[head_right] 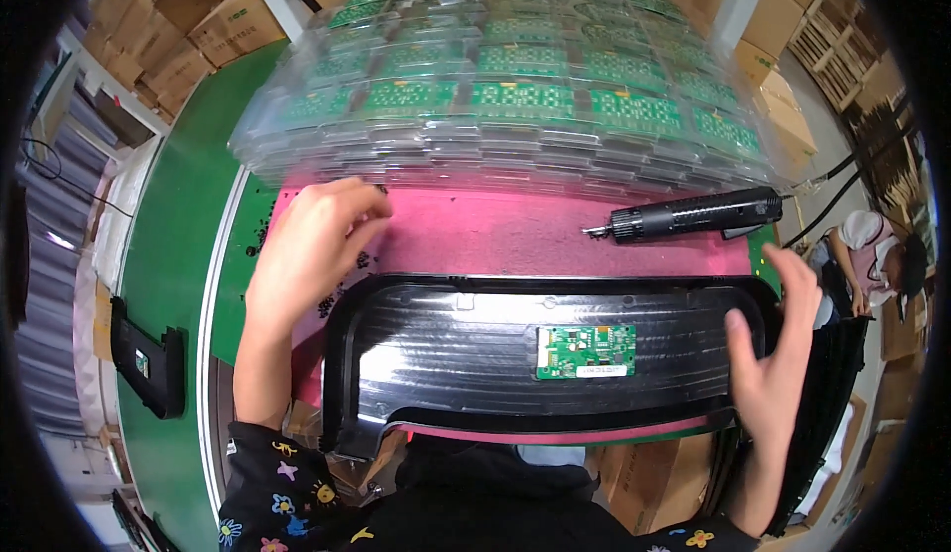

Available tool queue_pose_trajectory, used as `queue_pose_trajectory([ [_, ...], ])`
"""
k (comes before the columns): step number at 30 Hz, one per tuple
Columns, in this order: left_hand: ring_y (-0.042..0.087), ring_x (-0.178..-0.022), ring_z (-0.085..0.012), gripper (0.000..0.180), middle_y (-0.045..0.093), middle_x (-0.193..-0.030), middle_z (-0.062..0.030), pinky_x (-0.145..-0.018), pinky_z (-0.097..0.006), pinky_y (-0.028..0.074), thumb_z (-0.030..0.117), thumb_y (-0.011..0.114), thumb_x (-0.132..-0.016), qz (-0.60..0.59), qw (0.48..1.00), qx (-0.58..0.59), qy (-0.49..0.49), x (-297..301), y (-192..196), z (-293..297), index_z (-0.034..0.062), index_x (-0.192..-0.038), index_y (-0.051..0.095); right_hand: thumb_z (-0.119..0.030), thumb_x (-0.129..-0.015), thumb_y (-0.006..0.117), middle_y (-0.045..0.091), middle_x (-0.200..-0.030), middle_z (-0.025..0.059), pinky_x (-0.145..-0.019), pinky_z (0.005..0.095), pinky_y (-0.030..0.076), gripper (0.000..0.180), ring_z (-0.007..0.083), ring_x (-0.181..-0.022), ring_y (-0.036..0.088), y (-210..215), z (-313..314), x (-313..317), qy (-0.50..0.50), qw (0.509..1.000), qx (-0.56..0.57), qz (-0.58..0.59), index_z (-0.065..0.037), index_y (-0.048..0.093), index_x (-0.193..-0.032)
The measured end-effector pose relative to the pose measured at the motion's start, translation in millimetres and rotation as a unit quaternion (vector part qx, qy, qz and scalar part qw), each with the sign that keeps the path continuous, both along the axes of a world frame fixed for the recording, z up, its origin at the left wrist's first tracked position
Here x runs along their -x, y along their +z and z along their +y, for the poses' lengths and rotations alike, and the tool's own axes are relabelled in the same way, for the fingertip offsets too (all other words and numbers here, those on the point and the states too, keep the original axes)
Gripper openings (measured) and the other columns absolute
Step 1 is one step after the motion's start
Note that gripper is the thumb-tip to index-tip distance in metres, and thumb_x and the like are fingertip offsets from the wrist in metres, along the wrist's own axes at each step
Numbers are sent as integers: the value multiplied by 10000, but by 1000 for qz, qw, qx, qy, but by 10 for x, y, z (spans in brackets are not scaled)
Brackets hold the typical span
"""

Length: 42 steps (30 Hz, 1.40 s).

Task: Assembling printed circuit boards into plastic housings using an electric screwdriver and screws.

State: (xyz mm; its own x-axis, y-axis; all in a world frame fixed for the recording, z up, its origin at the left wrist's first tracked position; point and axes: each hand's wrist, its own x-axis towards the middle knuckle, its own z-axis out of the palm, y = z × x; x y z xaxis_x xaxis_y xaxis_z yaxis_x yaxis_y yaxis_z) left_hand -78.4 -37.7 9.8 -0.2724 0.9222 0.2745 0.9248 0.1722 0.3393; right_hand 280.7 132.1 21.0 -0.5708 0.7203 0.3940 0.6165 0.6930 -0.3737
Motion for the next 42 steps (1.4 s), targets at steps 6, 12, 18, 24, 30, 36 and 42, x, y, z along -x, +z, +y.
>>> queue_pose_trajectory([
  [6,643,-833,-350,162,659,-873,-141,-731,-435,508,-4,686,-707,3,995,95,-10,225,-220,-237,10,-868,671,-100,-923,601,522,-1279,95,-993,308,400,554,209,-1113,521,4,757,43,-20,983,182,-3,-66,386,-1432],
  [12,646,-834,-347,136,657,-830,-135,-729,-447,508,-21,665,-701,6,991,129,27,198,-266,-243,15,-831,677,-2,-922,617,421,-1237,114,-814,240,477,620,132,-943,573,-320,641,618,3,934,120,336,-85,211,-1384],
  [18,638,-845,-359,126,648,-836,-168,-733,-450,499,12,651,-773,20,993,112,30,247,-307,-219,-8,-897,648,-160,-1015,497,569,-1154,104,-952,372,475,494,243,-1075,612,-195,248,1168,190,803,303,477,-84,267,-1446],
  [24,652,-806,-297,116,658,-861,-167,-719,-348,499,40,625,-856,-119,991,-49,-39,74,-96,-91,-41,-938,615,-572,-987,401,497,-1022,34,-796,379,437,645,183,-781,520,36,91,1147,242,695,302,605,-79,366,-1402],
  [30,671,-834,-317,107,667,-879,-155,-741,-370,523,67,625,-887,-266,933,-57,-234,-470,110,77,-24,-944,626,-492,-930,515,444,-981,67,-490,279,381,458,87,-461,397,395,-417,871,339,588,297,671,-47,439,-1005],
  [36,657,-809,-120,106,687,-868,-76,-708,-253,518,12,683,-871,-443,857,23,-262,-720,145,170,-30,-967,672,-340,-833,648,458,-952,80,-391,249,382,399,92,-387,448,468,-618,659,413,567,204,683,-45,397,-929],
  [42,663,-803,-120,118,697,-874,-86,-691,-238,522,-26,709,-843,-528,813,35,-242,-769,98,173,-29,-961,696,-283,-801,691,478,-921,65,-375,235,416,373,72,-378,481,439,-650,720,407,548,182,708,-44,418,-888],
])
